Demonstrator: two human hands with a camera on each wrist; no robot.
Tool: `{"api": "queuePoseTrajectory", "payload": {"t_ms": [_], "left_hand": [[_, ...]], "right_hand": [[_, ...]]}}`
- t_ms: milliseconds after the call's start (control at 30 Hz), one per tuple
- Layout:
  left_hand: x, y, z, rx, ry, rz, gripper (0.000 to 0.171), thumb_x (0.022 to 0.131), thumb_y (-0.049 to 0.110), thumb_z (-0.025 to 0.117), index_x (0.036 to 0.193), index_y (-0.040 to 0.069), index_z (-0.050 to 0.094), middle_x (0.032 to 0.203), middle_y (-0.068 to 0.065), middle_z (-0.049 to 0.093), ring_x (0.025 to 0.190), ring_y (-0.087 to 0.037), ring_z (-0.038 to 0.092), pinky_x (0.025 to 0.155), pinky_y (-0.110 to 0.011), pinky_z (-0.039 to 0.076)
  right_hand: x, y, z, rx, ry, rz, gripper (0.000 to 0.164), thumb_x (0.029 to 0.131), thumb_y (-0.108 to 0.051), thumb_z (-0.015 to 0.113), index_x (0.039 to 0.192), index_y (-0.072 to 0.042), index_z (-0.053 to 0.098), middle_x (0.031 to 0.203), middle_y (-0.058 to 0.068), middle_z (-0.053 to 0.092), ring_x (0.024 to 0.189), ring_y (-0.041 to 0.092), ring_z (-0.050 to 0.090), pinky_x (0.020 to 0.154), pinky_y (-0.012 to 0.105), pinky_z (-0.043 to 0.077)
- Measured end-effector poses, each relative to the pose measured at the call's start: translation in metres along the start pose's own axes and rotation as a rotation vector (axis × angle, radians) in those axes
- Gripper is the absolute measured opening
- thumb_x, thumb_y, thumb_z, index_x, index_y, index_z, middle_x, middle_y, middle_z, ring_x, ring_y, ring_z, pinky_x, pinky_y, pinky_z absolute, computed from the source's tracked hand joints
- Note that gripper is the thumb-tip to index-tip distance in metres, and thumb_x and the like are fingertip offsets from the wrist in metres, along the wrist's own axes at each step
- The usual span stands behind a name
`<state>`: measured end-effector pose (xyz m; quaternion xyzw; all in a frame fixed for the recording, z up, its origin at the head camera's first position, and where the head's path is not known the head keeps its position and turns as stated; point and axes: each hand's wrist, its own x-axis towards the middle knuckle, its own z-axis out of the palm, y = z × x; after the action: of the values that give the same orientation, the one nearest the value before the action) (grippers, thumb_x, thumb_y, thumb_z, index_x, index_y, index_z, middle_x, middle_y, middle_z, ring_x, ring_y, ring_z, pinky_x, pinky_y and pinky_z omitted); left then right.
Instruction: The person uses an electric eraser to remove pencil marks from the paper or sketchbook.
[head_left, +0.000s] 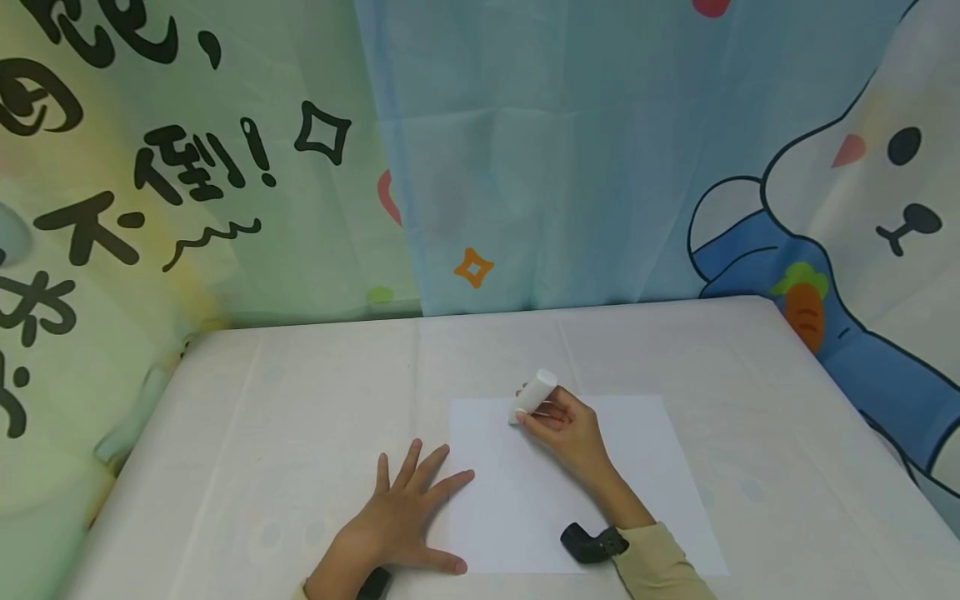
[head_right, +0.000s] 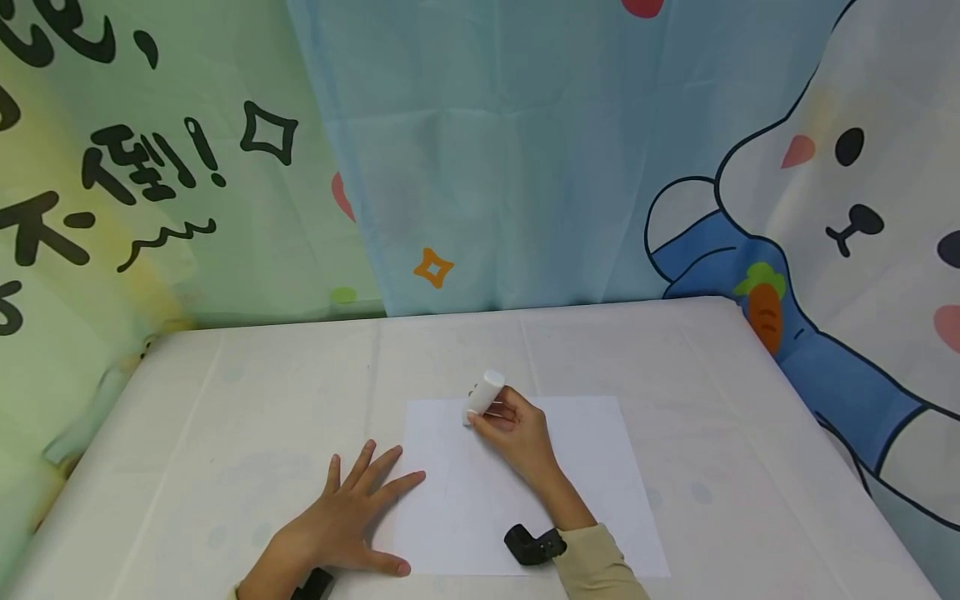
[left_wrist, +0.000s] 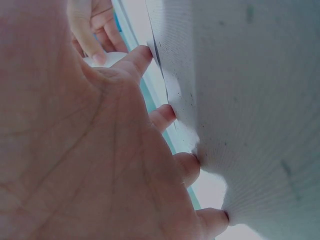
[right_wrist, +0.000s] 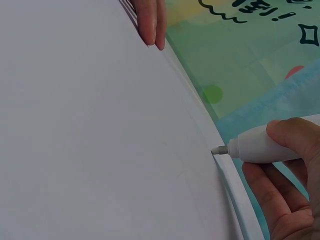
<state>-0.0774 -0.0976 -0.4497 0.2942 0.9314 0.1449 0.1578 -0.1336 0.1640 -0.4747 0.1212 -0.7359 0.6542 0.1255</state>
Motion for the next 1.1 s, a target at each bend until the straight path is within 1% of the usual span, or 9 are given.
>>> {"api": "queuePoseTrajectory", "payload": {"t_ms": [267, 667, 733, 833, 900, 967, 1100], "left_hand": [[0.0004, 0.0003, -0.0011, -0.013, -0.008, -0.006, 0.099, 0.067, 0.069, 0.074, 0.150, 0.033, 0.035, 0.160, -0.009, 0.023, 0.148, -0.043, 0.007, 0.106, -0.075, 0.007], [-0.0009, 0.0004, -0.0022, -0.031, 0.002, 0.005, 0.098, 0.068, 0.069, 0.073, 0.150, 0.032, 0.036, 0.160, -0.009, 0.023, 0.148, -0.043, 0.008, 0.107, -0.075, 0.007], [-0.0009, 0.0006, -0.0023, -0.027, 0.004, 0.002, 0.098, 0.067, 0.069, 0.073, 0.150, 0.033, 0.036, 0.160, -0.009, 0.023, 0.148, -0.043, 0.008, 0.107, -0.075, 0.007], [-0.0008, 0.0005, -0.0020, -0.025, 0.005, 0.002, 0.098, 0.067, 0.069, 0.074, 0.150, 0.032, 0.036, 0.160, -0.009, 0.024, 0.148, -0.043, 0.008, 0.107, -0.075, 0.007], [-0.0009, 0.0003, -0.0017, -0.029, 0.007, 0.006, 0.098, 0.067, 0.069, 0.074, 0.150, 0.031, 0.036, 0.160, -0.010, 0.024, 0.148, -0.044, 0.008, 0.107, -0.075, 0.007], [-0.0010, 0.0003, -0.0015, -0.031, 0.010, 0.010, 0.098, 0.068, 0.068, 0.074, 0.150, 0.031, 0.037, 0.160, -0.010, 0.024, 0.147, -0.044, 0.009, 0.106, -0.075, 0.008], [-0.0012, 0.0009, -0.0017, -0.029, 0.017, 0.013, 0.097, 0.068, 0.067, 0.075, 0.149, 0.030, 0.038, 0.160, -0.011, 0.025, 0.147, -0.045, 0.009, 0.106, -0.075, 0.009]], "right_hand": [[-0.0002, 0.0002, -0.0005, -0.013, 0.009, 0.000, 0.041, 0.076, 0.015, 0.073, 0.115, 0.016, 0.058, 0.110, 0.034, 0.063, 0.091, -0.002, 0.064, 0.078, 0.017, 0.054], [-0.0002, -0.0003, -0.0007, 0.013, 0.012, 0.001, 0.040, 0.077, 0.015, 0.073, 0.114, 0.016, 0.059, 0.109, 0.035, 0.063, 0.090, -0.002, 0.065, 0.077, 0.018, 0.055], [0.0000, -0.0045, -0.0002, 0.011, 0.011, 0.005, 0.040, 0.076, 0.016, 0.072, 0.114, 0.017, 0.059, 0.107, 0.026, 0.067, 0.089, -0.002, 0.065, 0.076, 0.019, 0.055], [0.0003, -0.0039, -0.0003, 0.008, 0.009, -0.001, 0.040, 0.076, 0.016, 0.072, 0.113, 0.016, 0.059, 0.106, 0.025, 0.067, 0.089, -0.002, 0.065, 0.076, 0.019, 0.055], [0.0002, -0.0040, -0.0003, 0.003, 0.006, 0.000, 0.040, 0.076, 0.016, 0.072, 0.113, 0.016, 0.059, 0.106, 0.026, 0.067, 0.089, -0.002, 0.065, 0.076, 0.019, 0.055], [-0.0002, 0.0012, -0.0012, 0.004, 0.002, -0.007, 0.040, 0.077, 0.015, 0.073, 0.114, 0.015, 0.059, 0.109, 0.035, 0.063, 0.090, -0.002, 0.065, 0.076, 0.018, 0.055], [-0.0010, 0.0017, -0.0014, 0.010, -0.005, -0.007, 0.040, 0.077, 0.015, 0.072, 0.114, 0.016, 0.058, 0.109, 0.036, 0.063, 0.090, -0.002, 0.065, 0.076, 0.019, 0.055]]}}
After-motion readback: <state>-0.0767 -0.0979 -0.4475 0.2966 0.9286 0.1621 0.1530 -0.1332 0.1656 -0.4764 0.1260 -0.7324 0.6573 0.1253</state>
